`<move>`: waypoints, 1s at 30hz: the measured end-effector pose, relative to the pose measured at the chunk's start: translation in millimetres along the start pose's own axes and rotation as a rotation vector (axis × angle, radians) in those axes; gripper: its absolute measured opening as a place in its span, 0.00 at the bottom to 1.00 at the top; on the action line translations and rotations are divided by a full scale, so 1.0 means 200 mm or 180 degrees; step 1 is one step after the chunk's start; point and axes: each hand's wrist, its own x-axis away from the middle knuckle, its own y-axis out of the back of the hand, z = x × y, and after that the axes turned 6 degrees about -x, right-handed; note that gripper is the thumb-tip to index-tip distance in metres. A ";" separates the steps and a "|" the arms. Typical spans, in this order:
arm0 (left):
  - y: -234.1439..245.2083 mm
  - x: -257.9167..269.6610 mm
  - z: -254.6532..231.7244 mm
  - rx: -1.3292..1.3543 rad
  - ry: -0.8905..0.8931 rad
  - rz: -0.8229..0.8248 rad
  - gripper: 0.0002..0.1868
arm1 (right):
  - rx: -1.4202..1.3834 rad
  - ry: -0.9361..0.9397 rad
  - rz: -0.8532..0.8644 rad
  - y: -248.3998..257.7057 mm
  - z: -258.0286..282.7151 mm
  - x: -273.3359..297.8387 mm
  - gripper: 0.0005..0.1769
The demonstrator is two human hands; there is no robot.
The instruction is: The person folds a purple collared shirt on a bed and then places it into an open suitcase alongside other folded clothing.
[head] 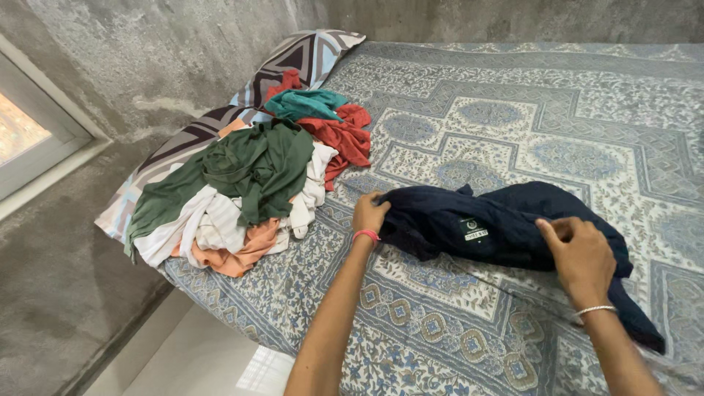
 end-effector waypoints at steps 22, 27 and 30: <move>0.06 0.01 0.12 0.1148 -0.0167 0.1188 0.17 | -0.1678 -0.0625 0.1466 -0.05 -0.54 -0.32 0.11; 0.32 -0.19 -0.03 0.1731 0.0162 0.2376 0.14 | -0.2452 -0.0410 0.1405 0.32 -0.49 -0.51 0.18; 0.29 -0.24 -0.19 0.1419 -0.0332 0.0958 0.11 | -0.1058 0.0017 0.0186 0.24 -0.17 -0.54 0.17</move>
